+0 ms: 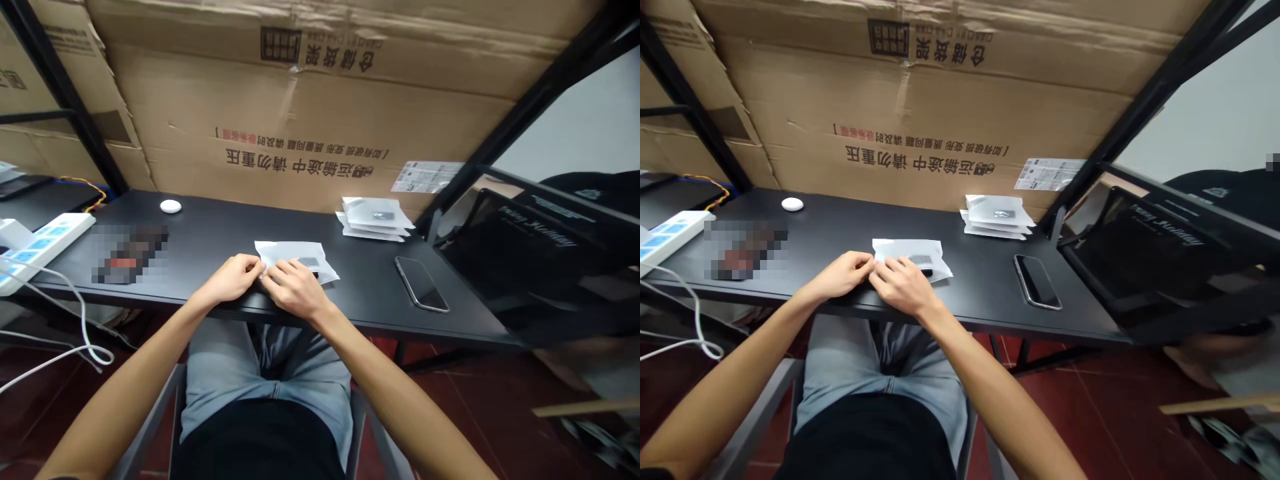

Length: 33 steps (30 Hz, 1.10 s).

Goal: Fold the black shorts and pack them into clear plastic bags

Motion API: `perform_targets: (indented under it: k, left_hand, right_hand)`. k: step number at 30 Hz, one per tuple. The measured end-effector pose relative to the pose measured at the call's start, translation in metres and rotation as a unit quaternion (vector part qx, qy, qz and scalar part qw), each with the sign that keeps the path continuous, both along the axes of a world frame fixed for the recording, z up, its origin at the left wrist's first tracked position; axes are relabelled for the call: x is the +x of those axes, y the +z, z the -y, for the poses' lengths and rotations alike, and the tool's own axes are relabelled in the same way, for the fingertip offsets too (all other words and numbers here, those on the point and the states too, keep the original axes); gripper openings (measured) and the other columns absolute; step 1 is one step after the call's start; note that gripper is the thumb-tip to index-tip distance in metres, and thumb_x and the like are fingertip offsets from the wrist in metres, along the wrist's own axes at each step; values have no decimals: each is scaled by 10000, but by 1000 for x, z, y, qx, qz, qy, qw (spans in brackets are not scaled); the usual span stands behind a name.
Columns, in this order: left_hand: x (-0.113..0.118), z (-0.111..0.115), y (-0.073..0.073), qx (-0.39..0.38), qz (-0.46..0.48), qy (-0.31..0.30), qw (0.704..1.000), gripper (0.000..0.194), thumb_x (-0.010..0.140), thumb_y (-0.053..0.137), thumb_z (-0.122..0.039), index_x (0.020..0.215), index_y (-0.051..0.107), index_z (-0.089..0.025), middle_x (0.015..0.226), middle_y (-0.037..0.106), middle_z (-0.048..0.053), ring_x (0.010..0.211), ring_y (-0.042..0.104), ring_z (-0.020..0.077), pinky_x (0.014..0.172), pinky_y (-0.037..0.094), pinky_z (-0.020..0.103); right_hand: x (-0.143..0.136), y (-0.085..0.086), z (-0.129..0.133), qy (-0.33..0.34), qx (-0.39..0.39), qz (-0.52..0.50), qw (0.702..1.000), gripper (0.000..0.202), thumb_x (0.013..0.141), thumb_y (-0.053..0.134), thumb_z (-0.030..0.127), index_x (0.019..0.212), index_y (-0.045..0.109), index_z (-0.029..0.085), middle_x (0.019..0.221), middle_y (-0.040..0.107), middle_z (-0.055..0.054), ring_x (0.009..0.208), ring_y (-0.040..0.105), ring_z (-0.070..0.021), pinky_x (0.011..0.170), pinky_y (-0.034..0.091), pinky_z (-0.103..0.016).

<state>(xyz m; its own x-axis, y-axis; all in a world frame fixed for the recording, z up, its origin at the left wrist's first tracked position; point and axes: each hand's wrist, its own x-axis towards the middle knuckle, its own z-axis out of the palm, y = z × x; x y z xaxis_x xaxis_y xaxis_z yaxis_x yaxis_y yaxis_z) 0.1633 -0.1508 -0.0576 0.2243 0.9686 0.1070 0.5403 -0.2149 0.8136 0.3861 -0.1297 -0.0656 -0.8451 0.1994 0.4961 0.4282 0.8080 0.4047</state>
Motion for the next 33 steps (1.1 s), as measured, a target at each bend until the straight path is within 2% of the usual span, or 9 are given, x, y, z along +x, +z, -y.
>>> perform_targets:
  k: [4, 10, 15, 22, 25, 28, 30, 31, 33]
  left_hand:
    - [-3, -2, -3, -14, 9, 0, 1000, 494, 1006, 587, -623, 722, 457, -241, 668, 421, -38, 648, 330, 148, 612, 239, 296]
    - [-4, 3, -1, -34, 32, 16, 999, 532, 985, 624, -669, 718, 449, -243, 644, 447, -39, 598, 345, 134, 583, 243, 290]
    - [-1, 7, 3, -42, 78, 8, 996, 534, 966, 671, -660, 712, 462, -239, 640, 447, -42, 586, 350, 125, 585, 267, 286]
    - [-10, 0, 8, -14, 124, 27, 992, 526, 987, 667, -627, 703, 458, -237, 694, 463, -22, 669, 420, 147, 638, 346, 285]
    - [-13, -3, 8, -4, 164, 40, 986, 504, 976, 683, -619, 709, 501, -231, 724, 489, -14, 718, 454, 157, 695, 393, 289]
    - [-6, -4, 6, -20, 188, 13, 982, 498, 979, 674, -613, 705, 508, -231, 733, 488, -13, 719, 429, 159, 718, 398, 303]
    - [4, -3, 6, -36, 196, -16, 980, 490, 993, 652, -607, 710, 515, -233, 728, 483, -13, 712, 409, 159, 718, 389, 309]
    - [10, -3, 6, -44, 197, -27, 979, 486, 1000, 642, -609, 718, 519, -233, 725, 482, -13, 708, 402, 159, 717, 386, 311]
    - [23, -3, 8, -54, 194, -45, 979, 482, 1007, 634, -616, 733, 526, -233, 722, 488, -13, 703, 398, 158, 710, 383, 311]
  right_hand:
    - [3, -1, 0, -6, 12, 5, 1000, 289, 1174, 523, 132, 1024, 761, 194, 974, 762, -82, 928, 616, -236, 787, 401, -391]
    - [15, 1, 1, -12, -2, 10, 1000, 286, 1173, 531, 139, 1015, 761, 197, 990, 756, -83, 923, 593, -236, 803, 388, -392]
    - [36, 2, 0, -28, -8, -6, 1000, 274, 1177, 542, 170, 1037, 774, 213, 973, 765, -77, 929, 601, -236, 799, 394, -392]
    - [94, 4, -5, -56, 5, -14, 998, 289, 1152, 550, 121, 999, 778, 208, 989, 796, -76, 890, 608, -221, 796, 416, -396]
    - [127, 7, -6, -74, -7, -24, 997, 290, 1156, 568, 150, 955, 770, 209, 983, 800, -79, 878, 619, -218, 800, 443, -385]
    - [147, 12, -4, -96, -48, -41, 993, 292, 1161, 592, 221, 927, 767, 213, 965, 800, -86, 882, 656, -227, 811, 499, -383]
    - [144, 15, -1, -108, -81, -61, 989, 193, 1135, 659, 308, 1050, 796, 201, 1096, 825, -127, 1017, 717, -271, 902, 565, -412]
    - [138, 16, 0, -113, -97, -67, 987, 208, 1109, 705, 352, 1189, 799, 184, 1240, 824, -164, 1147, 732, -310, 986, 590, -447]
    - [117, 17, 2, -119, -127, -62, 983, 520, 1057, 770, 379, 1509, 688, 137, 1568, 710, -235, 1426, 667, -385, 1168, 575, -533]
